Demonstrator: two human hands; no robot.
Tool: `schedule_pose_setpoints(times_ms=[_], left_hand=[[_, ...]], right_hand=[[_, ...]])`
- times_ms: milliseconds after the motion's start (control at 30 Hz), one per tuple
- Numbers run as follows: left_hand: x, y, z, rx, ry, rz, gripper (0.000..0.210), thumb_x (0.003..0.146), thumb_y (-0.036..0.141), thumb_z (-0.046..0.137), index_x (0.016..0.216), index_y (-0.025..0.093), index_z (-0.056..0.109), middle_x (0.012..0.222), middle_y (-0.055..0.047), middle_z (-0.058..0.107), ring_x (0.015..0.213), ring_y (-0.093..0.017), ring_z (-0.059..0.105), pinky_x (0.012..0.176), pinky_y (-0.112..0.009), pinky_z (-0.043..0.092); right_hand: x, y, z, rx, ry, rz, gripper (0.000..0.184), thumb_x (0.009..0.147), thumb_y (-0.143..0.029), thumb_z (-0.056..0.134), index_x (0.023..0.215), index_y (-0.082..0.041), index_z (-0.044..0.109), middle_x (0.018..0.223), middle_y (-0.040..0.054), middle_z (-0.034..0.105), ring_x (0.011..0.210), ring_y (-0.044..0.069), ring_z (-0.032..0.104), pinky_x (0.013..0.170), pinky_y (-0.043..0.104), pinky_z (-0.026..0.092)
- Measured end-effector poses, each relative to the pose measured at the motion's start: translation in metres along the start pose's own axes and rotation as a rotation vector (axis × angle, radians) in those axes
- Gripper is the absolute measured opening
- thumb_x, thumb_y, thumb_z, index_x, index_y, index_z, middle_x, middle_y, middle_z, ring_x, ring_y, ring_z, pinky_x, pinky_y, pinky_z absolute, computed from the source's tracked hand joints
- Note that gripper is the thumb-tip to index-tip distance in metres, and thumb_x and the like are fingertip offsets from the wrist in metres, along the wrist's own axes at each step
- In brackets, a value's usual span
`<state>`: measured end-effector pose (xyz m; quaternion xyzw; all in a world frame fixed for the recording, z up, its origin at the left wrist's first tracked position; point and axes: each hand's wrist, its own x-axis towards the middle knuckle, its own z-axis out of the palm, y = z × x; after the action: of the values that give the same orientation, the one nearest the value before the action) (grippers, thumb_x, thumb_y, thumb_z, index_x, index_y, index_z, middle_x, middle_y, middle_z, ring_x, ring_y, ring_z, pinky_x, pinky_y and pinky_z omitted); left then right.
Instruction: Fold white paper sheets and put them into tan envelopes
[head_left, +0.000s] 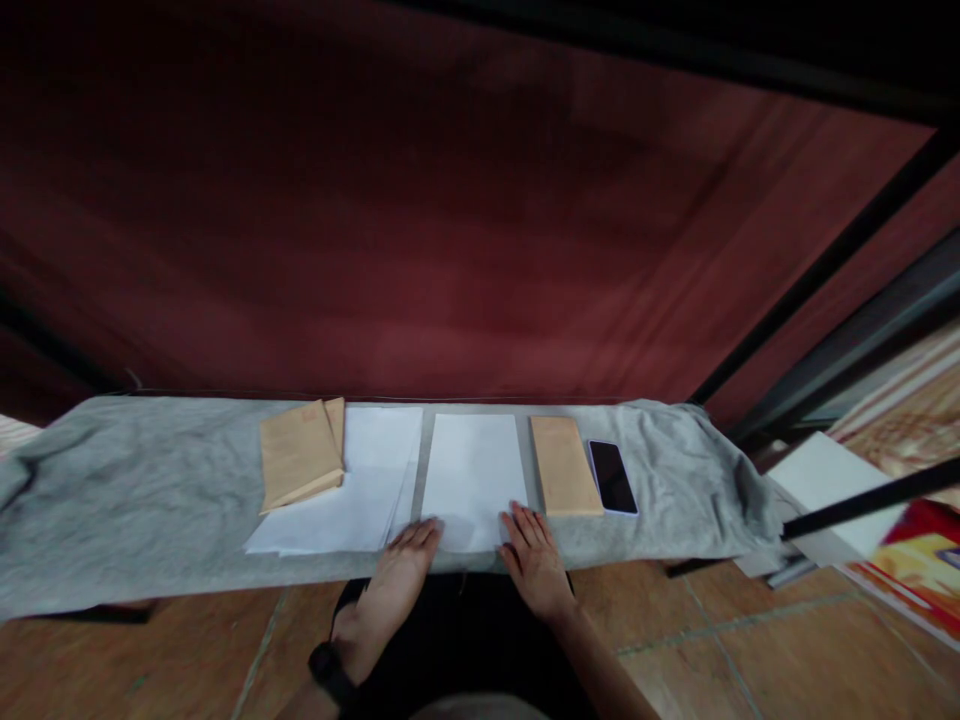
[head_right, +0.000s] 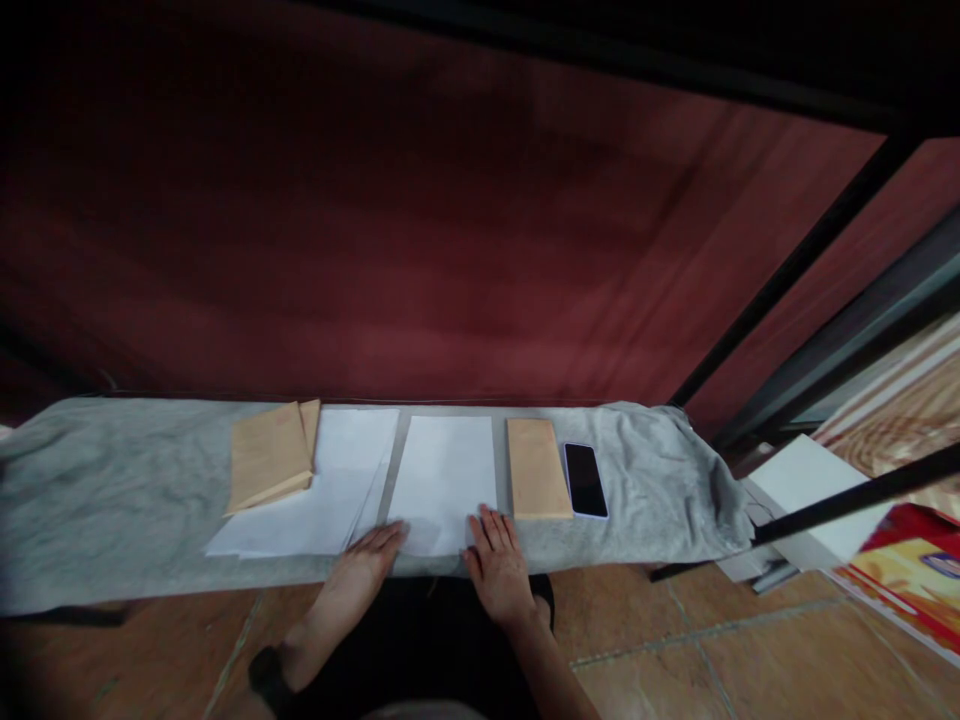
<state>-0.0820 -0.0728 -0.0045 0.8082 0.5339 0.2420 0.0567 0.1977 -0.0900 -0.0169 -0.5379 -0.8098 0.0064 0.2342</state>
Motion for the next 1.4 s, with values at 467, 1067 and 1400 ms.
schedule_pose_setpoints(times_ms=[467, 1067, 1400], left_hand=[[0.012, 0.028, -0.063, -0.598, -0.015, -0.3, 0.038, 0.093, 0.055, 0.052, 0.094, 0.023, 0.073, 0.09, -0.004, 0.076, 0.087, -0.021, 0.069, 0.085, -0.032, 0.056], [0.049, 0.0, -0.009, -0.7, 0.167, -0.513, 0.076, 0.082, 0.047, 0.066, 0.148, 0.019, 0.039, 0.142, -0.013, 0.058, 0.128, -0.027, 0.056, 0.109, -0.044, 0.043], [0.065, -0.017, 0.006, -0.591, 0.205, -0.59, 0.08, 0.084, 0.03, 0.06, 0.156, 0.018, 0.027, 0.124, -0.011, 0.07, 0.107, -0.025, 0.07, 0.094, -0.04, 0.055]], right_hand=[[-0.008, 0.018, -0.037, 0.459, 0.066, 0.232, 0.037, 0.098, -0.027, 0.047, 0.13, -0.026, 0.065, 0.127, 0.0068, 0.07, 0.119, 0.025, 0.066, 0.102, 0.045, 0.055], [0.059, 0.013, 0.001, 0.573, 0.202, 0.54, 0.034, 0.096, -0.044, 0.044, 0.093, -0.021, 0.07, 0.078, 0.003, 0.072, 0.07, 0.019, 0.066, 0.066, 0.027, 0.05], [0.061, 0.013, 0.017, 0.638, 0.14, 0.467, 0.031, 0.097, -0.038, 0.045, 0.12, -0.024, 0.062, 0.092, 0.0037, 0.075, 0.08, 0.02, 0.071, 0.073, 0.028, 0.055]])
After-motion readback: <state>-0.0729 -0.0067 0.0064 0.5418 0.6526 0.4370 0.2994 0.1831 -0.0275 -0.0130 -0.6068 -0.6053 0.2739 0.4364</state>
